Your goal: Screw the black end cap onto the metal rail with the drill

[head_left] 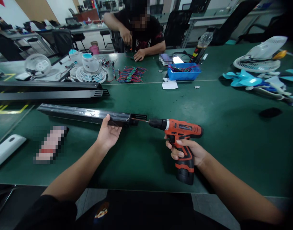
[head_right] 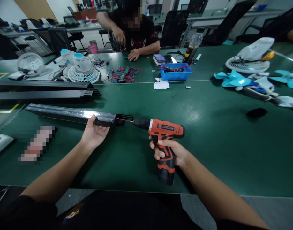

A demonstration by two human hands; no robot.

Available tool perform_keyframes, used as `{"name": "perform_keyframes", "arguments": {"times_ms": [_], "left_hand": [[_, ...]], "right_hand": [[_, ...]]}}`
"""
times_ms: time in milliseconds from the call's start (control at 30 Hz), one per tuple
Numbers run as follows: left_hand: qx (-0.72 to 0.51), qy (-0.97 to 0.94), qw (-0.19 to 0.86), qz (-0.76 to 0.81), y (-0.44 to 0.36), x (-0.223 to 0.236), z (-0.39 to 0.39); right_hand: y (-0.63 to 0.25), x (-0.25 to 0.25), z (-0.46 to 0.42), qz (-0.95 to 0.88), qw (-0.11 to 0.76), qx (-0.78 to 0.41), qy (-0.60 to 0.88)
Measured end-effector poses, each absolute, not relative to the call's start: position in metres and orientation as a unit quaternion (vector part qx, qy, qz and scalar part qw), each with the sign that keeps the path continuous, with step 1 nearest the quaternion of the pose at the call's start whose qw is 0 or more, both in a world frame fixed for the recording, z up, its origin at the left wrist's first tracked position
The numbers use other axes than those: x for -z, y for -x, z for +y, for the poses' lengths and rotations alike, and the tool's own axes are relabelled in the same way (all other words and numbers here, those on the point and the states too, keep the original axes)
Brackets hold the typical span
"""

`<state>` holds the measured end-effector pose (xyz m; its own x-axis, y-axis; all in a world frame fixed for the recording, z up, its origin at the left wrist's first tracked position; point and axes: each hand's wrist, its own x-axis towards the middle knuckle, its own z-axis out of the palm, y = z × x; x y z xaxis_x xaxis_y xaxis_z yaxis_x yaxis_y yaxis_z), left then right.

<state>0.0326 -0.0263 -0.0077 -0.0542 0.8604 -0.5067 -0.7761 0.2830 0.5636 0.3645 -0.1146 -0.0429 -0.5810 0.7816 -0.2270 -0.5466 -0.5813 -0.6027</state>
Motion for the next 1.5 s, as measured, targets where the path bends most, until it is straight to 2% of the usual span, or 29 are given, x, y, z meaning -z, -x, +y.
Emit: {"name": "perform_keyframes", "arguments": {"times_ms": [267,433,500,1500], "left_hand": [[-0.598,-0.040,0.689,0.407,-0.0315,0.0110,-0.0248],[-0.595,-0.048,0.687,0.414,-0.0324,0.0081,-0.0263],[-0.595,-0.050,0.685,0.418,-0.0326,0.0075,-0.0266],[-0.602,-0.043,0.670,0.433,-0.0366,0.0043,-0.0275]], "right_hand": [[-0.3650,0.0429,-0.1149,-0.242,0.393,-0.845,0.269],[-0.3674,0.0449,-0.1162,-0.246,0.361,-0.851,0.291],[-0.3665,0.0434,-0.1162,-0.240,0.382,-0.842,0.296],[-0.3650,0.0453,-0.1167,-0.232,0.383,-0.862,0.238]]}}
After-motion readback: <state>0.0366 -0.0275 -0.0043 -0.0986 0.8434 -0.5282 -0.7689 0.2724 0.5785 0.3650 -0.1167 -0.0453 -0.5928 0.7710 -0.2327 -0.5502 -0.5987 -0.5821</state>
